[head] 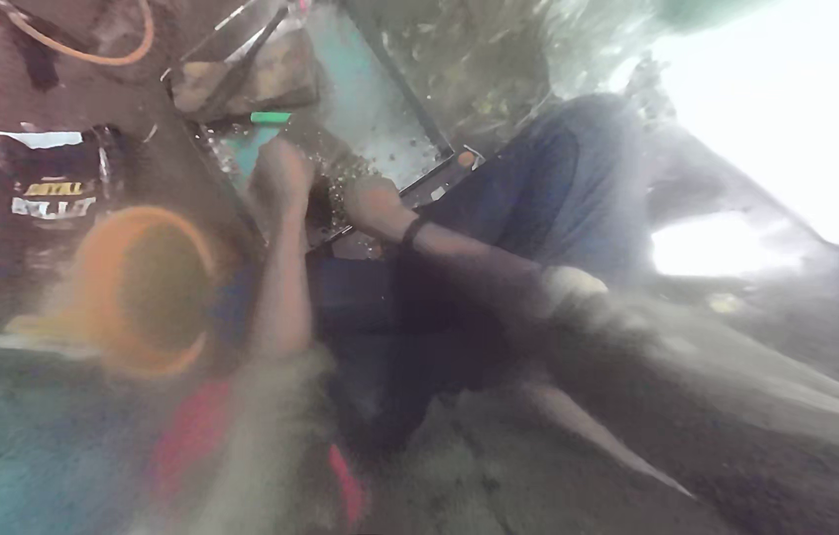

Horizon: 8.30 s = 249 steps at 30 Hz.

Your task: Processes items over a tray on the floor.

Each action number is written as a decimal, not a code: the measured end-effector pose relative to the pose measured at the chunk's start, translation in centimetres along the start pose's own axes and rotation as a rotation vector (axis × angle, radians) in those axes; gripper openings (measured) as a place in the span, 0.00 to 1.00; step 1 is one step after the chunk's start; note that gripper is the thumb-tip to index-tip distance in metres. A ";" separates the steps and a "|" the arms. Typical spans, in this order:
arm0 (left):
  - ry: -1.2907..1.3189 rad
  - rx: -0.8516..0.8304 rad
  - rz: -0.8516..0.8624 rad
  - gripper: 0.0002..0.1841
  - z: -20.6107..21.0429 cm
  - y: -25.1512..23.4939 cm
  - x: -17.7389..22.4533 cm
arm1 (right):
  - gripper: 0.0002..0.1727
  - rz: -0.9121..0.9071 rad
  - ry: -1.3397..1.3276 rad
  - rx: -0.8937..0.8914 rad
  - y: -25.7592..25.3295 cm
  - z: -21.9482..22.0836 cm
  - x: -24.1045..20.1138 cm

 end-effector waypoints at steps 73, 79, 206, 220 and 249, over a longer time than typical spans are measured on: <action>0.066 -0.082 -0.112 0.15 -0.1 -0.9 -2.1 | 0.16 0.028 -0.153 0.005 -1.0 -2.2 -0.7; 0.105 0.009 0.149 0.15 -0.8 -1.2 -1.2 | 0.18 0.126 -0.178 -0.008 -0.8 -2.1 2.0; -0.038 0.115 -0.205 0.16 -4.6 0.7 -7.9 | 0.16 -0.057 -0.392 0.159 1.5 -2.2 6.4; -0.024 0.079 -0.213 0.14 -1.8 -0.6 -7.5 | 0.19 -0.070 -0.381 0.167 1.1 -1.7 6.5; -0.074 0.051 0.034 0.17 -0.1 -0.1 -2.6 | 0.15 -0.070 -0.398 0.139 1.6 -1.9 6.1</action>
Point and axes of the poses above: each hand's wrist, its own y-axis away from the middle knuckle, its own z-axis out of the palm, x = y × z, the point moved 5 cm from there along -y, towards the middle knuckle, and after that the axes turned 2 degrees about -y, right-handed, at the moved point
